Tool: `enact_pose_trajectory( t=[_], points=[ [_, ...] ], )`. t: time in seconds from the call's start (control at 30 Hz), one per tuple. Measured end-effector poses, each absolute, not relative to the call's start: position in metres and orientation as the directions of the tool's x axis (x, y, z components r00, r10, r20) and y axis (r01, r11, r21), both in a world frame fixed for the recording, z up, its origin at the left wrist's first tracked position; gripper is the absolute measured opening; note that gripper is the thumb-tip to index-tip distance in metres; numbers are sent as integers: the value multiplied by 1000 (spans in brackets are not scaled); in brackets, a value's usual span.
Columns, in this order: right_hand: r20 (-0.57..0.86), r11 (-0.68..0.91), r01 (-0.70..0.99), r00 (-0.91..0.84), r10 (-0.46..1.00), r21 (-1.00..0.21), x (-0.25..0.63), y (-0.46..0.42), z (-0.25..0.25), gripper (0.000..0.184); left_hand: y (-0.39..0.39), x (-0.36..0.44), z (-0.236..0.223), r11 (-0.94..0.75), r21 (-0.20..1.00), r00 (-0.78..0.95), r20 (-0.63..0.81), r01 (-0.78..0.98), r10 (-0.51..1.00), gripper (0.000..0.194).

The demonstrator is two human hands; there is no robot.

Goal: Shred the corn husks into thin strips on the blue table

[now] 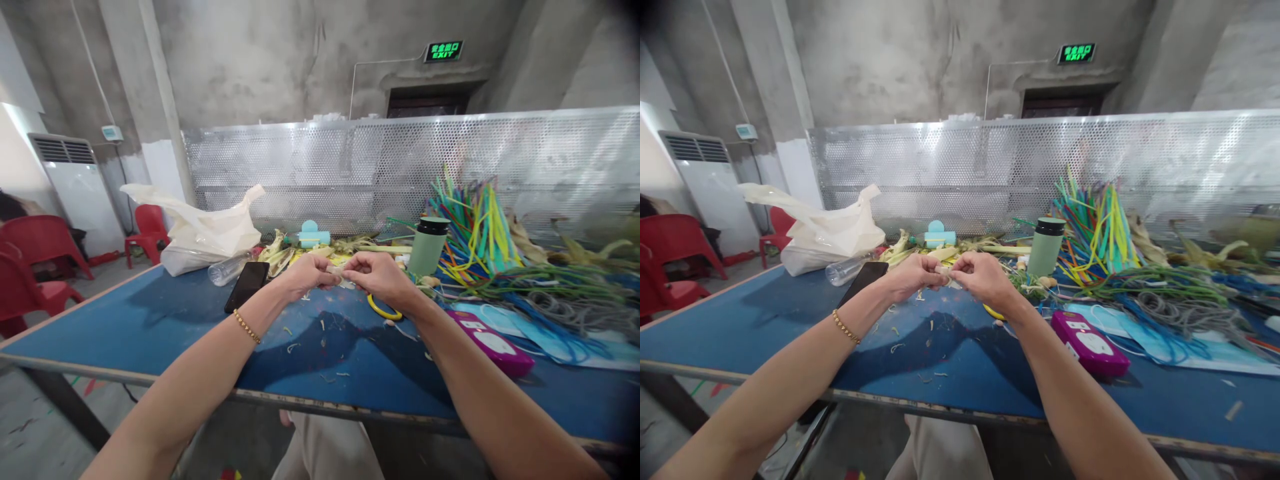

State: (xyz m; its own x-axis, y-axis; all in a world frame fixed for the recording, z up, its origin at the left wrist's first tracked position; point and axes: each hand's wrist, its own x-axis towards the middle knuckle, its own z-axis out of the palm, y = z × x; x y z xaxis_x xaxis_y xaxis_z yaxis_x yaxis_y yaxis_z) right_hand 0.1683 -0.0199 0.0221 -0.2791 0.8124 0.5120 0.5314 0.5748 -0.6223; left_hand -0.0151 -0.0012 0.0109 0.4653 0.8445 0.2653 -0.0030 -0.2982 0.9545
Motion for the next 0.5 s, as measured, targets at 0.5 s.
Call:
enact_pose_trajectory(
  t=[0.5],
  points=[
    [385, 440, 286, -228, 894, -852, 170, -21, 25, 34, -3, -13, 11, -228, 953, 502, 298, -198, 812, 23]
  ],
)
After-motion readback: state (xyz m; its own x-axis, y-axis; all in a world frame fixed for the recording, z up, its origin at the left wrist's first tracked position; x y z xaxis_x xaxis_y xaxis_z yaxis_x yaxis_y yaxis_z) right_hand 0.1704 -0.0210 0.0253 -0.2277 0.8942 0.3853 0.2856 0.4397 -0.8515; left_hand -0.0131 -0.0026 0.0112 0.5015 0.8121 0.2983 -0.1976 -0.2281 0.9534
